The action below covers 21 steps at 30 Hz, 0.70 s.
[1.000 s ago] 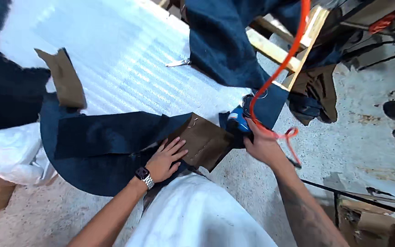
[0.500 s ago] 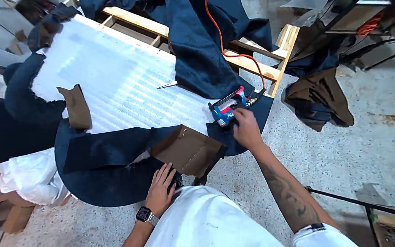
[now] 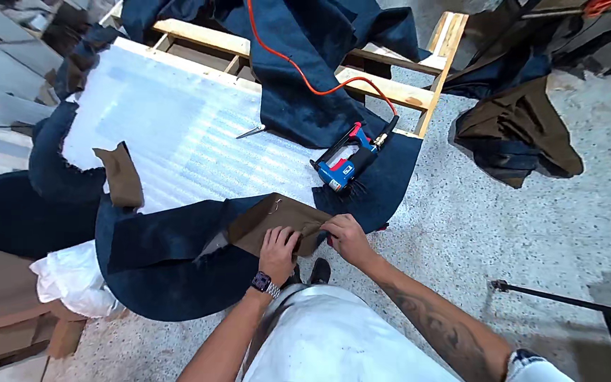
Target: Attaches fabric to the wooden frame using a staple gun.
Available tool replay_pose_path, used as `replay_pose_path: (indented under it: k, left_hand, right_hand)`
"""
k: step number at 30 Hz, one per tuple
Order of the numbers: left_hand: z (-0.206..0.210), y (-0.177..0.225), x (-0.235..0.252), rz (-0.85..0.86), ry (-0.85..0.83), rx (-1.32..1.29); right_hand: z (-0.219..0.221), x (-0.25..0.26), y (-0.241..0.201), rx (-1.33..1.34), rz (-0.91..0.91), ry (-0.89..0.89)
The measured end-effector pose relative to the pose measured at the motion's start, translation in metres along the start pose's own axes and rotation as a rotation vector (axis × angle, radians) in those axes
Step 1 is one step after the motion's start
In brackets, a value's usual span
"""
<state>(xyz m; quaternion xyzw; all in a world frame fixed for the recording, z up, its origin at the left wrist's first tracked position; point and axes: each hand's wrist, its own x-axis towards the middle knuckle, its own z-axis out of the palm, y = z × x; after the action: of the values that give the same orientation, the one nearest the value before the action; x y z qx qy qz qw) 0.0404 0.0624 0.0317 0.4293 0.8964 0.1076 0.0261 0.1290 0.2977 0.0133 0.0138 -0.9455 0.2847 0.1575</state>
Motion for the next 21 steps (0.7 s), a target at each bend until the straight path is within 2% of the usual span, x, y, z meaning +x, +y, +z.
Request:
replay_pose_path:
  k: [5, 9, 11, 13, 16, 21]
  left_hand:
    - [-0.037, 0.015, 0.089, -0.271, -0.293, -0.296]
    - [-0.018, -0.001, 0.122, -0.313, -0.223, -0.313]
    - [-0.003, -0.008, 0.123, -0.328, -0.147, -0.355]
    - [0.004, -0.01, 0.122, -0.389, -0.09, -0.465]
    - [-0.003, -0.014, 0.125, -0.487, -0.122, -0.688]
    - [-0.015, -0.014, 0.109, -0.4, -0.189, -1.011]
  right_hand:
    - [0.001, 0.03, -0.007, 0.199, 0.324, 0.055]
    - [-0.003, 0.046, 0.001, 0.232, 0.552, 0.146]
    - [-0.012, 0.045, 0.022, 0.363, 0.626, 0.091]
    - [-0.029, 0.037, 0.028, 0.483, 0.583, -0.055]
    - [-0.033, 0.028, 0.019, 0.347, 0.442, -0.237]
    - [-0.031, 0.025, 0.019, 0.391, 0.451, -0.192]
